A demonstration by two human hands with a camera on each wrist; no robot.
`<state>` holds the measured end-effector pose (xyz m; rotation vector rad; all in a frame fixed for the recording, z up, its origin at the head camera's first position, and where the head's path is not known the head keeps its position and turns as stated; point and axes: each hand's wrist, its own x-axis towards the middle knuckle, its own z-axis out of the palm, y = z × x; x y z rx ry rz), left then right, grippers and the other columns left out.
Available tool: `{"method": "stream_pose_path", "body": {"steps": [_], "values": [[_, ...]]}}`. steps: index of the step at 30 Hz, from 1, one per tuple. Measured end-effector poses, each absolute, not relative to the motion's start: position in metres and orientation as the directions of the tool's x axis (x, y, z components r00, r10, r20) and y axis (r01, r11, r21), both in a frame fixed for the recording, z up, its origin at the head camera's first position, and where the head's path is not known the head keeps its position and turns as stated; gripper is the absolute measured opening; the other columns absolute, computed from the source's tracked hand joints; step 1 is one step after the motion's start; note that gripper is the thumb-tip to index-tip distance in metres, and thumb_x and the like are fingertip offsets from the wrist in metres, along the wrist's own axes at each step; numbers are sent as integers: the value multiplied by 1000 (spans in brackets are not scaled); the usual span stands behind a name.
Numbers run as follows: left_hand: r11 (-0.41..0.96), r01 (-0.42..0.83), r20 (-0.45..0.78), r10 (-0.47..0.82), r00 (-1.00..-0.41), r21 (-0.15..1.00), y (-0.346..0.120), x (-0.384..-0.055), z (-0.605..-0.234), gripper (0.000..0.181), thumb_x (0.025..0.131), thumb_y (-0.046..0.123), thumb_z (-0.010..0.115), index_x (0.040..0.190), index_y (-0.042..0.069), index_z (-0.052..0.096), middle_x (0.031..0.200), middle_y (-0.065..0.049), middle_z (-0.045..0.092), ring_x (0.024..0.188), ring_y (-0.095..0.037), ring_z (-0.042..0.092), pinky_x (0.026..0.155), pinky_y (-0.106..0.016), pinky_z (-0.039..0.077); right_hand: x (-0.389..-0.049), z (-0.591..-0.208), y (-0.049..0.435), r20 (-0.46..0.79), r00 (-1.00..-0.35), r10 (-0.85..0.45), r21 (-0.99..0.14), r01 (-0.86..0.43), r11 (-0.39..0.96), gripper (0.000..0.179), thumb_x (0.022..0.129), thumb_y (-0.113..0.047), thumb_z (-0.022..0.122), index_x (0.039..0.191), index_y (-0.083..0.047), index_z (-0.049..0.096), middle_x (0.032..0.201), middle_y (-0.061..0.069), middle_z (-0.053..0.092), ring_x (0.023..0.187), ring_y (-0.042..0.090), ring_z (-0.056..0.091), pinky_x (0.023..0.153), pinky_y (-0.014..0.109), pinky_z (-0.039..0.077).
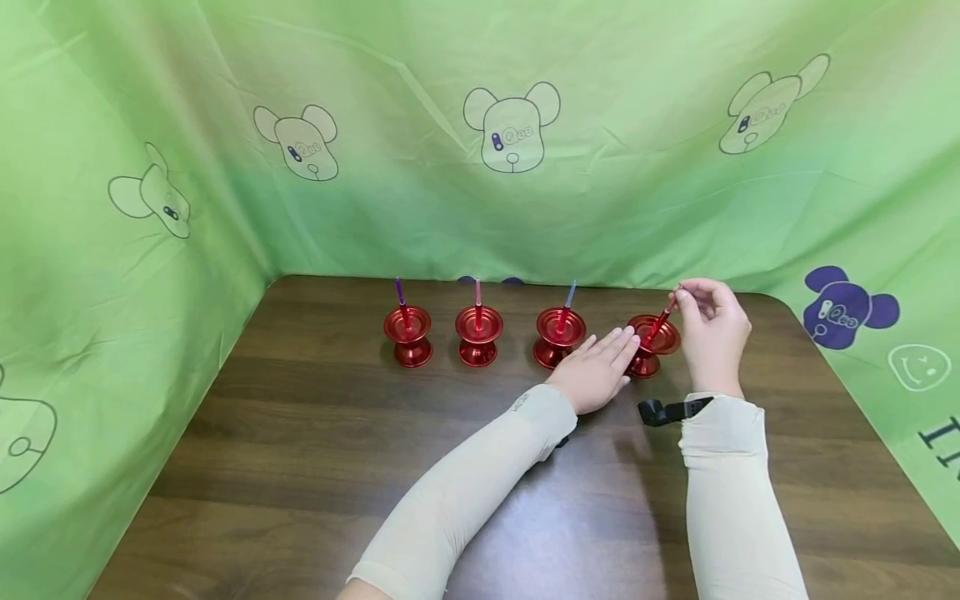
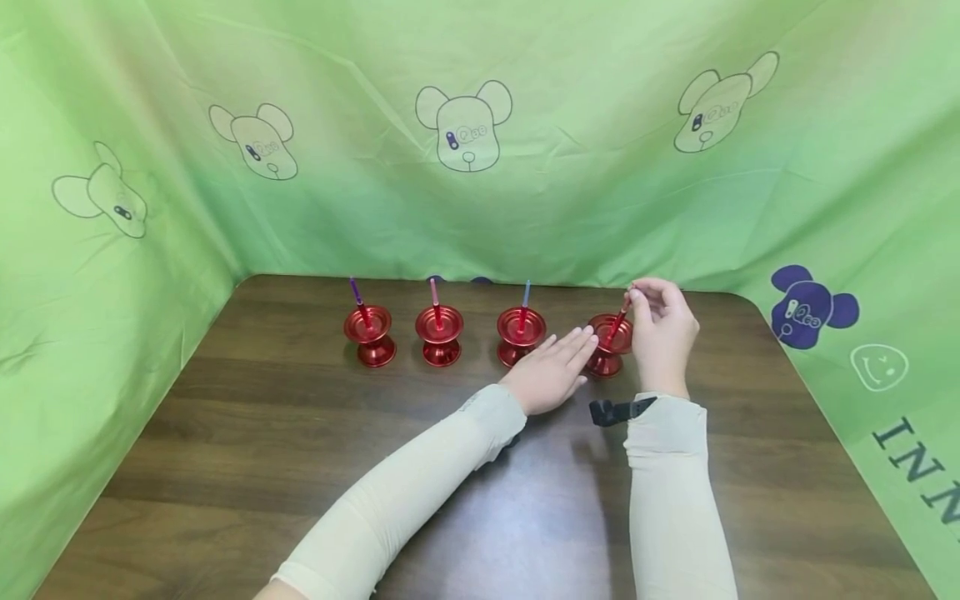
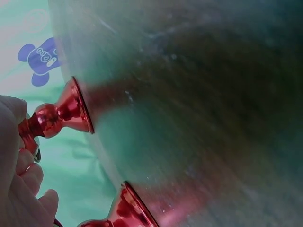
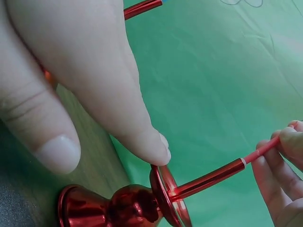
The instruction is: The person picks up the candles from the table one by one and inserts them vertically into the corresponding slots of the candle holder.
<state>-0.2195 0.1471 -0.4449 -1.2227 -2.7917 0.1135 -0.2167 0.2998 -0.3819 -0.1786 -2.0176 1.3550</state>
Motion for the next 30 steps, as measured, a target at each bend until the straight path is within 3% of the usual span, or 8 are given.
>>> {"method": "stream_pose_path", "body": {"steps": [8,12,18,26,30], "values": [[674,732,56,738,-672,-94,148,-219,-447,61,101,43,29,153,19,6,158,4,2,143,-10,2,114,-32,17,-214,-383,298,470,-762,446,-866,-300,399,18,89,-3,62,104,8,61,90,12,65,78,13,65,75,16,51],[677,730,56,736,-675,-88,148,-219,-447,61,101,43,29,153,19,6,158,4,1,142,-9,1,114,-32,18,-218,-388,301,474,-756,451,-861,-292,416,19,89,-6,63,104,5,62,90,5,65,79,12,65,76,15,50],[682,727,57,732,-679,-85,147,-219,-445,61,101,43,29,153,19,5,158,4,1,143,-9,1,114,-33,17,-218,-390,301,504,-745,438,-806,-222,549,19,92,-13,60,107,-3,62,94,0,64,85,7,63,78,14,48],[674,734,49,738,-673,-81,146,-215,-442,61,101,42,30,153,18,6,158,3,2,143,-10,3,113,-33,18,-211,-386,302,525,-746,409,-746,-173,643,23,91,-14,60,112,-3,61,101,8,66,86,-1,59,78,13,48],[675,733,55,737,-673,-83,146,-216,-442,61,101,42,30,153,19,6,158,4,3,143,-10,2,113,-32,18,-205,-380,306,545,-739,395,-709,-155,688,27,90,-16,62,114,-3,61,101,6,64,85,-6,55,78,13,48]]}}
